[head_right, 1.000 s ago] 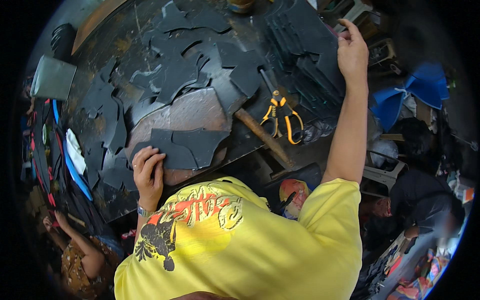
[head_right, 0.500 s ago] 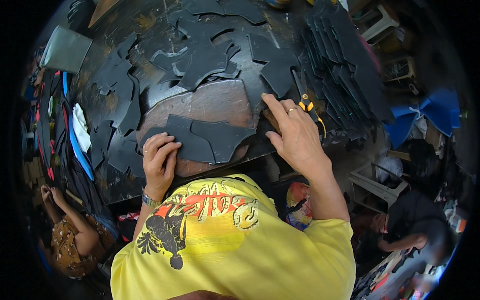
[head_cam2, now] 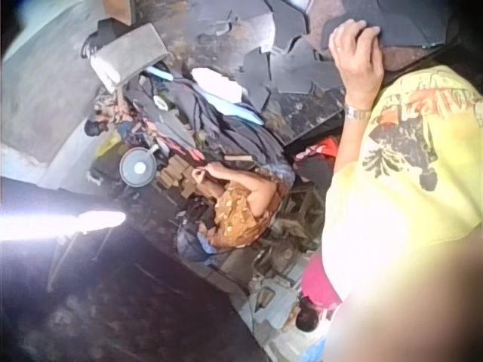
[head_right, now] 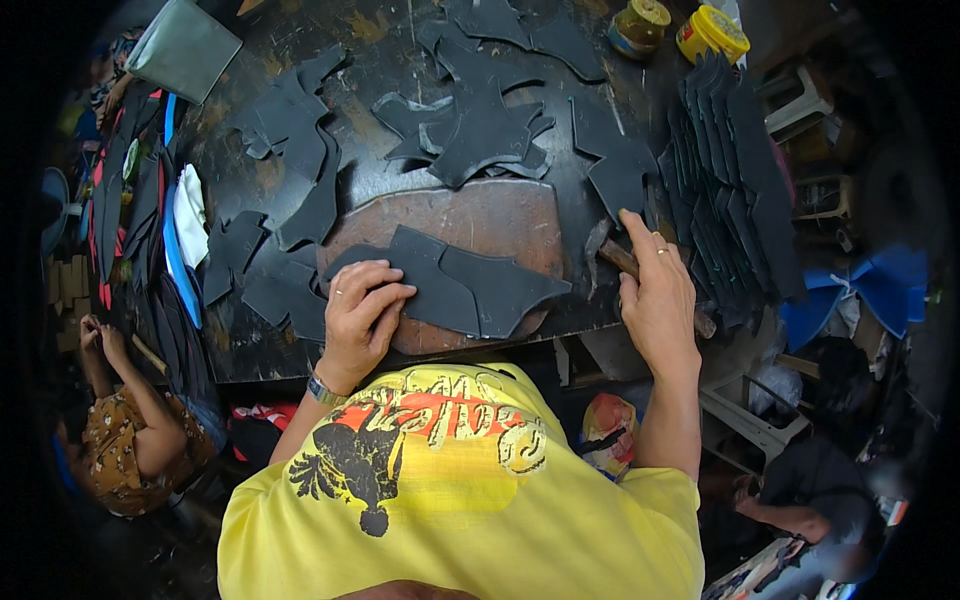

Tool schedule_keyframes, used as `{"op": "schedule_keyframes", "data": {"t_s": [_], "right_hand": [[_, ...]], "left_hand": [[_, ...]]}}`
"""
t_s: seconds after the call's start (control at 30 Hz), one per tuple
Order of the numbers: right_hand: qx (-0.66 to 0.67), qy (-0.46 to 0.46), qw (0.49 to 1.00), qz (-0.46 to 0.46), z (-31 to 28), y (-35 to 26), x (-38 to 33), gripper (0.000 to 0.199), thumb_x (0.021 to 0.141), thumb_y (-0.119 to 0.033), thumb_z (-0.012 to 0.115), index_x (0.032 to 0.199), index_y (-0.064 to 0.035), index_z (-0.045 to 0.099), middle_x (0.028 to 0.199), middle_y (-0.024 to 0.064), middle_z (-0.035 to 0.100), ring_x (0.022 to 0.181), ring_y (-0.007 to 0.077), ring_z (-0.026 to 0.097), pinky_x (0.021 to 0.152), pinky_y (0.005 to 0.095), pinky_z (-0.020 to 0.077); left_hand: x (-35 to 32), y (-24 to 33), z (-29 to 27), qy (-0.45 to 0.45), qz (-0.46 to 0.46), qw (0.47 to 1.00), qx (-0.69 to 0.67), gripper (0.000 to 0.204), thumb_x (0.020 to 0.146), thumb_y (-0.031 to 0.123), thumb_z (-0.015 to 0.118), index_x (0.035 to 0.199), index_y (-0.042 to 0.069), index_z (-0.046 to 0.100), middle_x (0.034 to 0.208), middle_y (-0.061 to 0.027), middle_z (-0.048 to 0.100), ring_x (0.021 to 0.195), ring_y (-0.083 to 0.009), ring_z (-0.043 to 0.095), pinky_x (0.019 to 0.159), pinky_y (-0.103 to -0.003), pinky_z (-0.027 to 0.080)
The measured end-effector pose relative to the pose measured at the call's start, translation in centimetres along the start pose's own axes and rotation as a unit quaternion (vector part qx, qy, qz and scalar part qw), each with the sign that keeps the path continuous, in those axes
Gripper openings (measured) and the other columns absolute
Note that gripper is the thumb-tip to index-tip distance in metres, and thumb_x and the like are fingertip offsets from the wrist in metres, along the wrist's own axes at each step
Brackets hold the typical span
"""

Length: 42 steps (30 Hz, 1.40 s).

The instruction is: The person repeatedly picks up, aligns, and stacks black leather pieces on a cluttered workbench. They handle the pieces one at a time, occasionally comparing shapes and placing them into small piles. The task continues throughout the clip without a visible final state.

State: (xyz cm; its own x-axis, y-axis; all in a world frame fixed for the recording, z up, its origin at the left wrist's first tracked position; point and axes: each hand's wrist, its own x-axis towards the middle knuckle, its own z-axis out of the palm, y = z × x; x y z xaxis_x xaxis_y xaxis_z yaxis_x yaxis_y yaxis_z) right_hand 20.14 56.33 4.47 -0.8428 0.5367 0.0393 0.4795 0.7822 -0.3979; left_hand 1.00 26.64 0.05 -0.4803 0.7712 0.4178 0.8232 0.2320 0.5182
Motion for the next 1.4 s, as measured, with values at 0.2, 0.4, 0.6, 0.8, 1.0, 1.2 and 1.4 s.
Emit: {"op": "schedule_keyframes", "data": {"t_s": [0.2,0.4,0.6,0.8,1.0,1.2,1.4], "right_hand": [[0.06,0.021,0.997,0.047,-1.6,-0.6,0.6,0.065,0.084,-0.002,0.074,0.146,-0.0095,0.053,0.107,0.0167,0.066,0.096,0.032,0.064,0.088,0.0412,0.0507],[0.094,0.056,0.994,-0.024,-1.3,-1.7,3.2,0.055,0.086,-0.006,0.075,0.139,-0.0081,0.061,0.097,0.0143,0.066,0.088,0.0288,0.065,0.082,0.0387,0.052],[0.121,0.011,0.989,-0.087,0.0,-3.5,6.7,0.055,0.087,-0.002,0.073,0.14,-0.0065,0.061,0.093,0.0093,0.064,0.083,0.0193,0.06,0.08,0.0316,0.0511],[0.158,-0.065,0.978,-0.118,1.2,-4.2,12.7,0.051,0.088,-0.009,0.074,0.137,-0.0088,0.059,0.087,0.0135,0.064,0.077,0.0263,0.065,0.075,0.0378,0.052],[0.132,-0.026,0.982,-0.13,3.4,-5.2,20.3,0.052,0.089,-0.009,0.072,0.139,-0.0086,0.058,0.09,0.0136,0.067,0.077,0.0267,0.064,0.076,0.039,0.0524],[0.168,-0.021,0.972,-0.162,5.1,-6.2,22.6,0.052,0.09,-0.01,0.072,0.141,-0.0118,0.058,0.098,0.0134,0.069,0.085,0.0288,0.066,0.082,0.0405,0.0524],[0.141,-0.01,0.968,-0.209,5.2,-5.8,20.6,0.061,0.083,-0.004,0.075,0.141,-0.0132,0.056,0.098,0.0129,0.065,0.09,0.0314,0.063,0.087,0.0411,0.0519]], "left_hand": [[0.1,0.1,-0.2,-0.005,-0.008,1.0,-0.011,0.02,0.083,0.003,0.075,0.103,0.009,0.075,0.114,-0.0074,0.068,0.116,-0.0296,0.063,0.102,-0.046,0.047],[0.0,0.0,-0.2,-0.005,-0.013,1.0,-0.015,0.021,0.084,0.005,0.075,0.104,0.009,0.075,0.114,-0.0072,0.068,0.116,-0.029,0.063,0.103,-0.046,0.046],[-0.1,-0.1,-0.2,-0.006,-0.018,0.999,-0.032,0.024,0.081,0.002,0.074,0.105,0.008,0.074,0.114,-0.0074,0.069,0.116,-0.0289,0.063,0.104,-0.047,0.046],[-0.2,-0.2,-0.3,-0.012,-0.016,0.999,-0.038,0.024,0.081,0.002,0.074,0.104,0.008,0.074,0.114,-0.0067,0.068,0.119,-0.0278,0.062,0.105,-0.047,0.046],[-0.4,-0.2,-0.4,-0.015,-0.019,0.999,-0.048,0.023,0.083,0.003,0.074,0.105,0.008,0.073,0.117,-0.0067,0.067,0.122,-0.027,0.06,0.107,-0.047,0.045],[-0.4,-0.2,-0.2,-0.005,-0.022,0.998,-0.056,0.022,0.081,0.002,0.075,0.103,0.009,0.074,0.115,-0.0069,0.068,0.12,-0.0277,0.061,0.105,-0.047,0.045],[-0.3,-0.2,-0.2,0.003,-0.017,0.998,-0.057,0.022,0.081,0.002,0.075,0.102,0.009,0.075,0.113,-0.0069,0.068,0.118,-0.0284,0.062,0.104,-0.047,0.045]]}}
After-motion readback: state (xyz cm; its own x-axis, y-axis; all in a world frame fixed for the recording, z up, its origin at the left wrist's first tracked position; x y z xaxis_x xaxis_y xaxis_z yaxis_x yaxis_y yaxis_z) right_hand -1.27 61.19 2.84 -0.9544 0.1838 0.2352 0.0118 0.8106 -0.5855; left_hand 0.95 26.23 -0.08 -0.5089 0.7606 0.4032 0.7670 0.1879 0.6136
